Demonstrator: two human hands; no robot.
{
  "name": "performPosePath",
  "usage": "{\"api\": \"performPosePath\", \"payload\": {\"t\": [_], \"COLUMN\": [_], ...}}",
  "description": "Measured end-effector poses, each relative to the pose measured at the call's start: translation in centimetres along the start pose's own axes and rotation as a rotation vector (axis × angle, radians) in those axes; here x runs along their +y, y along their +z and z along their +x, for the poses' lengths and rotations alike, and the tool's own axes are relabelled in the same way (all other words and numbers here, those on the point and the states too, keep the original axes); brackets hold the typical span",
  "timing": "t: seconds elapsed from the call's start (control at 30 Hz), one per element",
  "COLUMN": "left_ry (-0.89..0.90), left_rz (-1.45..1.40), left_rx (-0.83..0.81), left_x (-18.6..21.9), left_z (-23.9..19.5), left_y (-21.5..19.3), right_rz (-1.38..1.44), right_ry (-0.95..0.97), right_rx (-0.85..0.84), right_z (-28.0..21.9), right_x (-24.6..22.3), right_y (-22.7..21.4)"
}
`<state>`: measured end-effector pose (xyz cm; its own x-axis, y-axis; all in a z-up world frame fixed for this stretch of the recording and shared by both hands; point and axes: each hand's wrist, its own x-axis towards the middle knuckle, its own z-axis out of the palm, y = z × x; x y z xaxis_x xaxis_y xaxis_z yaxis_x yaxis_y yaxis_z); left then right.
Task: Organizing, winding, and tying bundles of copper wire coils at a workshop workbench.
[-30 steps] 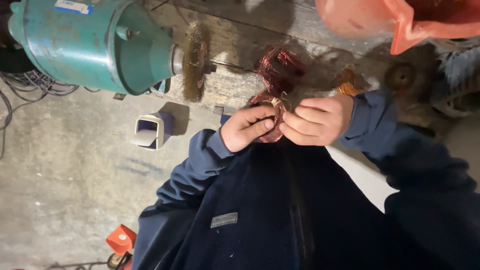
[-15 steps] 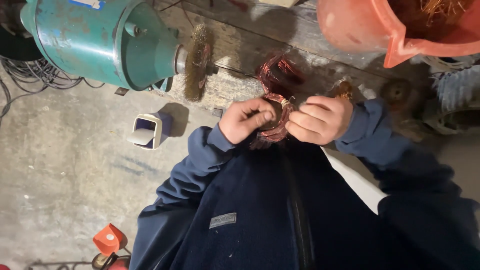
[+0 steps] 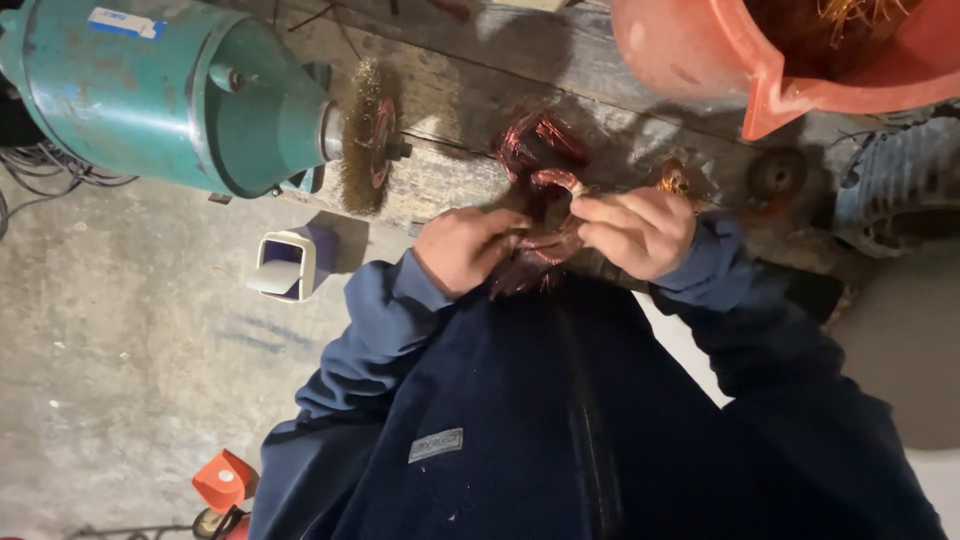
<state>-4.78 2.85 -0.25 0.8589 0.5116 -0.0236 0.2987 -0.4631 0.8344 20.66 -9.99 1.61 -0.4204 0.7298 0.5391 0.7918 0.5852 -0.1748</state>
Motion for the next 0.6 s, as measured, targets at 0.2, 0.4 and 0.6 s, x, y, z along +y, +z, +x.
{"api": "performPosePath", "payload": {"t": [0.2, 0.4, 0.6], "left_ry": [0.166, -0.018, -0.112], "left_rz": [-0.182, -0.318, -1.028], "left_rx": [0.225, 0.211, 0.102], "left_x": [3.3, -1.1, -6.2], "left_z": [0.4, 0.5, 0.1], "left_y": [-2.8, 2.2, 4.4], "right_rz": [0.07, 0.017, 0.716], "right_ry": [0.151, 0.144, 0.711], "right_rx": [0.001, -0.029, 0.447], "right_z": [2.2, 5.4, -0.6], "right_x": [0.1, 0.0, -0.3], "right_y": [-0.2, -0.3, 3.5]}}
